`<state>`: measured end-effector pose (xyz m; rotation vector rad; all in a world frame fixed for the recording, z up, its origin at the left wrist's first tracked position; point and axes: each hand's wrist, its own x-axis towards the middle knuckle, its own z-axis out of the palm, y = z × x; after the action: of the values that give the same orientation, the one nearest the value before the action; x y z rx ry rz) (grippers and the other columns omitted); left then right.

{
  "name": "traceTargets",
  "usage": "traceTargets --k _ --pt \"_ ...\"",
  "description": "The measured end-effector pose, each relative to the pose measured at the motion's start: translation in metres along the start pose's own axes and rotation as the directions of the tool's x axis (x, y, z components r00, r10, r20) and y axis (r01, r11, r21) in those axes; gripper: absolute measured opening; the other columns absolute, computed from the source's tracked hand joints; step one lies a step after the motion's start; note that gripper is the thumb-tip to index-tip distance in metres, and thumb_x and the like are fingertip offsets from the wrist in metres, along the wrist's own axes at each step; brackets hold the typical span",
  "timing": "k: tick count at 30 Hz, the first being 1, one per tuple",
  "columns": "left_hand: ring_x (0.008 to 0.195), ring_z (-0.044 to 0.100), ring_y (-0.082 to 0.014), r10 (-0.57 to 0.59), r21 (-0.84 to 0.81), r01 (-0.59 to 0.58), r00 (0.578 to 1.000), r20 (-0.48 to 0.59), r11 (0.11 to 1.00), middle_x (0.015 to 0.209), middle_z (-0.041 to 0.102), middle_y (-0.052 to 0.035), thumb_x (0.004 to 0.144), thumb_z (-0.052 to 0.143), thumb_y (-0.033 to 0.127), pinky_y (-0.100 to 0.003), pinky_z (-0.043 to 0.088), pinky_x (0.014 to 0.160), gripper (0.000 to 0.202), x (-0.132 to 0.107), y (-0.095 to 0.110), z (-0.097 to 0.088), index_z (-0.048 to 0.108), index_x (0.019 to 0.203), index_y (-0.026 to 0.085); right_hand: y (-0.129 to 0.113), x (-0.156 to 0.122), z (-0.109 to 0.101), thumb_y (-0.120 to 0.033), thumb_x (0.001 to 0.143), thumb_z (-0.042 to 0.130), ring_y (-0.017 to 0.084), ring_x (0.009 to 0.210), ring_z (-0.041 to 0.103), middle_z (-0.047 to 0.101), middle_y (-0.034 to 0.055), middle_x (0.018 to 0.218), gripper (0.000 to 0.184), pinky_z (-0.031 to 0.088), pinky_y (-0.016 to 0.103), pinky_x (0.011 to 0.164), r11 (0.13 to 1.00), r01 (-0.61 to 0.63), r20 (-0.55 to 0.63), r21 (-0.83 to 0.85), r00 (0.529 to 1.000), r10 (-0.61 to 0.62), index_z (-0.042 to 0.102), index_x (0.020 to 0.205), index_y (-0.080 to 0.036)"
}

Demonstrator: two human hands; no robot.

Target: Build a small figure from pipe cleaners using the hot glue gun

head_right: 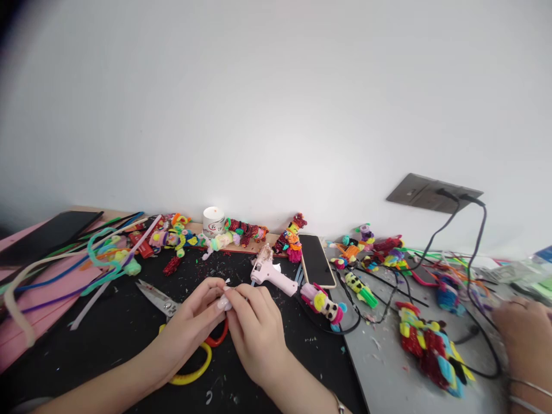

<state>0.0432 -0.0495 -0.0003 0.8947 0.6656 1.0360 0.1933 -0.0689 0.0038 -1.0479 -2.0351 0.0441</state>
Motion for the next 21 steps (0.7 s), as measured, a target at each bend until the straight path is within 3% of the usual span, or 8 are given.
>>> traceTargets --k 5,16,19,21 --pt "0.099 0.057 -0.0157 0.064 0.079 -0.061 0.997 -0.039 0.995 0.096 0.060 -0.0008 0.077 0.069 0.027 -0.029 0.044 0.090 0.024 0.0020 0.0015 -0.0017 0.054 0.096 0.022 0.0020 -0.0023 0.0013 -0.004 0.085 0.054 0.020 0.092 0.057 0.059 0.0096 0.102 0.036 0.052 0.034 0.078 0.998 -0.052 0.002 0.025 0.999 0.052 0.056 0.117 -0.020" --pt "0.099 0.059 -0.0159 0.125 0.274 -0.099 0.989 -0.080 0.957 0.097 0.058 -0.0009 0.076 0.066 0.020 -0.033 0.046 0.093 0.029 -0.0002 -0.0044 -0.0059 0.049 0.099 0.023 0.0015 -0.0016 0.0024 -0.004 0.084 0.053 0.020 0.087 0.059 0.063 0.0084 0.098 0.036 0.052 0.031 0.075 0.999 -0.027 0.047 0.029 0.999 0.025 0.057 0.116 -0.021" --pt "0.100 0.058 -0.0163 0.138 0.300 -0.118 0.989 -0.048 0.947 0.099 0.057 -0.0017 0.079 0.064 0.021 -0.034 0.046 0.095 0.028 -0.0003 -0.0036 -0.0073 0.048 0.101 0.023 0.0017 0.0021 0.0010 -0.005 0.083 0.053 0.019 0.086 0.060 0.064 0.0071 0.096 0.032 0.051 0.030 0.074 0.986 -0.106 0.030 0.132 0.994 0.103 0.059 0.110 -0.021" --pt "0.104 0.058 -0.0174 0.155 0.319 -0.138 0.987 -0.028 0.938 0.101 0.058 -0.0030 0.080 0.063 0.022 -0.036 0.046 0.097 0.027 0.0003 -0.0020 -0.0092 0.048 0.103 0.023 0.0034 0.0053 -0.0002 -0.006 0.082 0.053 0.017 0.075 0.059 0.064 0.0046 0.088 0.028 0.050 0.027 0.065 0.957 -0.212 0.010 0.199 0.977 0.214 0.061 0.104 -0.021"
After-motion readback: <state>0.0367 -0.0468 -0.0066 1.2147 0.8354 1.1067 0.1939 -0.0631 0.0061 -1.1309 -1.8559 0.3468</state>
